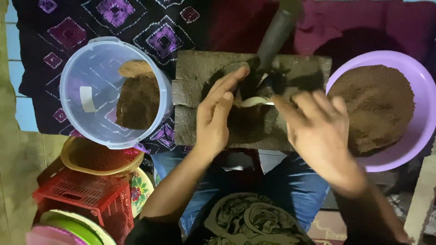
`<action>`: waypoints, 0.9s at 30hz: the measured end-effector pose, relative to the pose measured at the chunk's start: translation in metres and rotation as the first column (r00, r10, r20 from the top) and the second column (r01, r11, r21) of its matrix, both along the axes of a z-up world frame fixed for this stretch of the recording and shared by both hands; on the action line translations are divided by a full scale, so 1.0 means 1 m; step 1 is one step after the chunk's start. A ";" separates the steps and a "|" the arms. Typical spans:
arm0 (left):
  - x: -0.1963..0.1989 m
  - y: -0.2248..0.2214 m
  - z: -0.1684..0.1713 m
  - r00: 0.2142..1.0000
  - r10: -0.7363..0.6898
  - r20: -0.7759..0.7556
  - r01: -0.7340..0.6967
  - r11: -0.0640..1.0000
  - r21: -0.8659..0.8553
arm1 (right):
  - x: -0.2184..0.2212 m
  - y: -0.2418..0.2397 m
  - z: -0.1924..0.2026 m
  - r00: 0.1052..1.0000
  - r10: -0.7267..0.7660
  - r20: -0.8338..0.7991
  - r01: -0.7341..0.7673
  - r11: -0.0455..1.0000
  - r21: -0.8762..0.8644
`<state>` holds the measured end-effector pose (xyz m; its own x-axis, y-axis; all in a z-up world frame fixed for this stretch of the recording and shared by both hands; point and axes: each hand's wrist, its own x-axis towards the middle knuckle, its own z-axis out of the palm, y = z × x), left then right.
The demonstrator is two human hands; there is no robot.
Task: Grinding brown powder ingredients using a stone mortar and pestle
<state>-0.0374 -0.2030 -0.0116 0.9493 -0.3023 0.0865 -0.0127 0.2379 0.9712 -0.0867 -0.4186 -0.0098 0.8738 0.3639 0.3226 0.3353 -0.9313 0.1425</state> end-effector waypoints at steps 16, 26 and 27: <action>0.007 0.020 -0.002 0.997 0.021 -0.072 -0.022 1.000 -0.017 | -0.028 -0.011 -0.015 0.986 -0.098 0.132 0.093 0.995 0.042; 0.006 0.018 -0.014 0.952 -0.040 -0.304 -0.052 0.955 -0.290 | -0.023 -0.004 0.007 0.988 -0.073 -0.137 0.120 0.918 0.378; 0.007 0.018 -0.017 0.922 -0.079 -0.379 -0.096 0.902 -0.421 | -0.020 0.002 0.018 0.983 -0.062 -0.171 0.136 0.878 0.460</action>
